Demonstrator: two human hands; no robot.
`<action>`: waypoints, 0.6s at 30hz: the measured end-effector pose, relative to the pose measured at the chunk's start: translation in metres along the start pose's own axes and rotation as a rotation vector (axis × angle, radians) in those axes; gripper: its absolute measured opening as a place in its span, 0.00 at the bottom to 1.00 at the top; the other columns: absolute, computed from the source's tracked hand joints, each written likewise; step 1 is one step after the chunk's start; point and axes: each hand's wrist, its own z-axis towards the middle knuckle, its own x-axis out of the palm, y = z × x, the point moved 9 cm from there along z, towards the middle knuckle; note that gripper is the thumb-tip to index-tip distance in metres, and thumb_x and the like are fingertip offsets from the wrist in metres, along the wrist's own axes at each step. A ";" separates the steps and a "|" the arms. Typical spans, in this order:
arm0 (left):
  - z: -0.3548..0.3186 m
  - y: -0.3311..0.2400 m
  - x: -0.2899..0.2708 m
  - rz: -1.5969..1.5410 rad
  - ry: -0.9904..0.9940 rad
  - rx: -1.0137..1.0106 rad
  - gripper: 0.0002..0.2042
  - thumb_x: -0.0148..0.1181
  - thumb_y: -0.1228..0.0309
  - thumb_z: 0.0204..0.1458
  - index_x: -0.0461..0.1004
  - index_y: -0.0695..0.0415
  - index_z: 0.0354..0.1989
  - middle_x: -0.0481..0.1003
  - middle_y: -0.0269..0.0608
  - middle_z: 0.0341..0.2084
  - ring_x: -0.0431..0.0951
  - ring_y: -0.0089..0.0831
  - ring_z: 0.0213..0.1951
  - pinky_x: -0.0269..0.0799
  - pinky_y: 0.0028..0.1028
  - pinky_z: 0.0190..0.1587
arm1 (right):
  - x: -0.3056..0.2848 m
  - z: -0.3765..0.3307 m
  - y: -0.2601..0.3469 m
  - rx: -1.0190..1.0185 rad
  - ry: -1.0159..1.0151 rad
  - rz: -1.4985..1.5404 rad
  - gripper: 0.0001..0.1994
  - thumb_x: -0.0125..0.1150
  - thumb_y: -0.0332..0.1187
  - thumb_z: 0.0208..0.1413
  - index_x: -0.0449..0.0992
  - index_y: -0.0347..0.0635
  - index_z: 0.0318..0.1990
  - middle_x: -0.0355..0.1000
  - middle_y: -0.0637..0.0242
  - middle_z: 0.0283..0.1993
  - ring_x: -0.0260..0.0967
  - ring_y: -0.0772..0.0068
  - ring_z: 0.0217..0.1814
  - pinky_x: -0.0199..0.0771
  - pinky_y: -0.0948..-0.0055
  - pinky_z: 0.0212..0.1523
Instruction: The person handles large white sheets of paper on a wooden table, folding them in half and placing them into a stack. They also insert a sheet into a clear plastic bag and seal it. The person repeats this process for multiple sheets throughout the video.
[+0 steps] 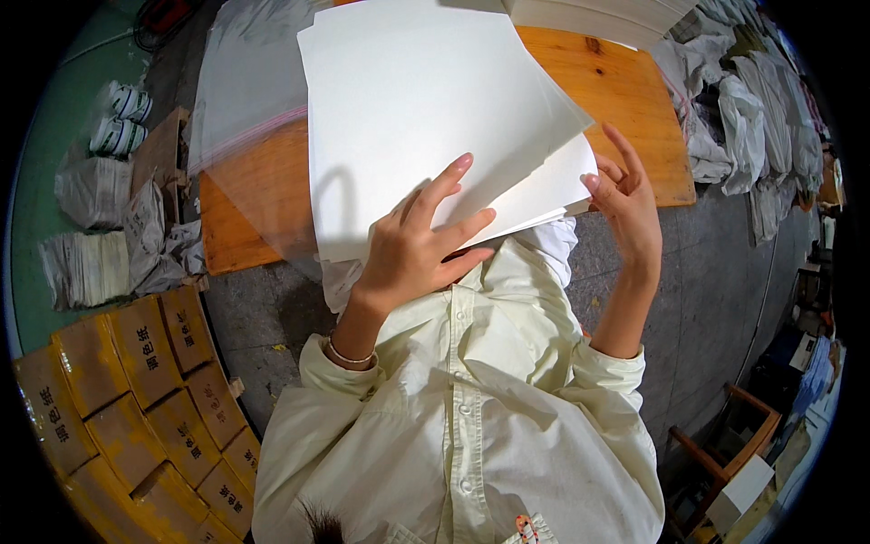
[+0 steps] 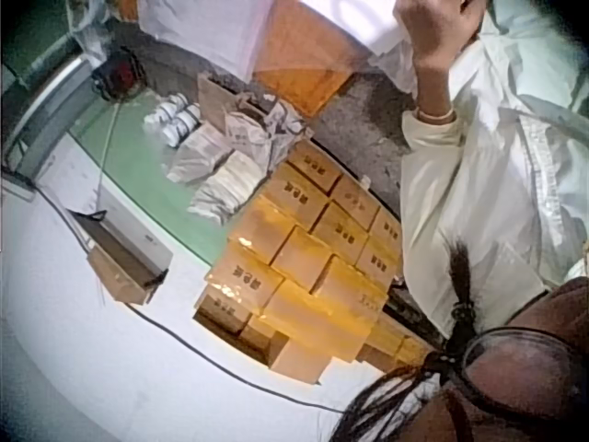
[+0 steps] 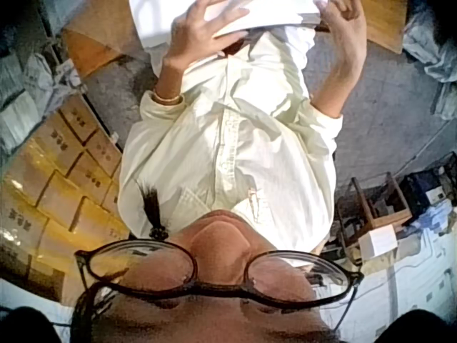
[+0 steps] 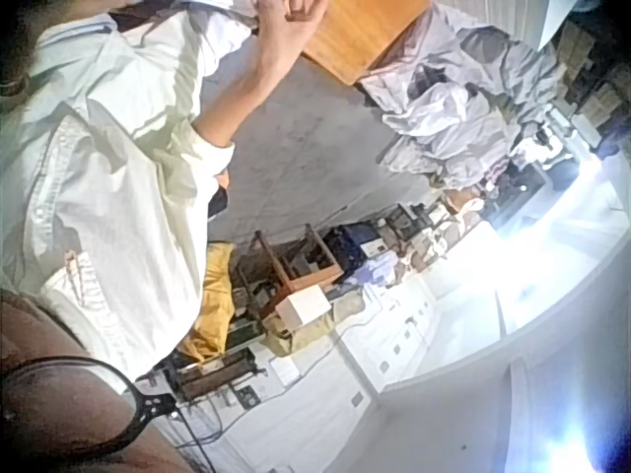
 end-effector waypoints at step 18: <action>0.003 -0.002 0.002 0.070 0.024 0.003 0.18 0.69 0.71 0.36 0.79 0.43 0.40 0.62 0.48 0.57 0.77 0.35 0.43 0.77 0.29 0.41 | 0.010 -0.012 0.009 -0.150 -0.098 -0.333 0.27 0.59 0.30 0.56 0.59 0.37 0.62 0.69 0.47 0.52 0.69 0.69 0.50 0.68 0.76 0.48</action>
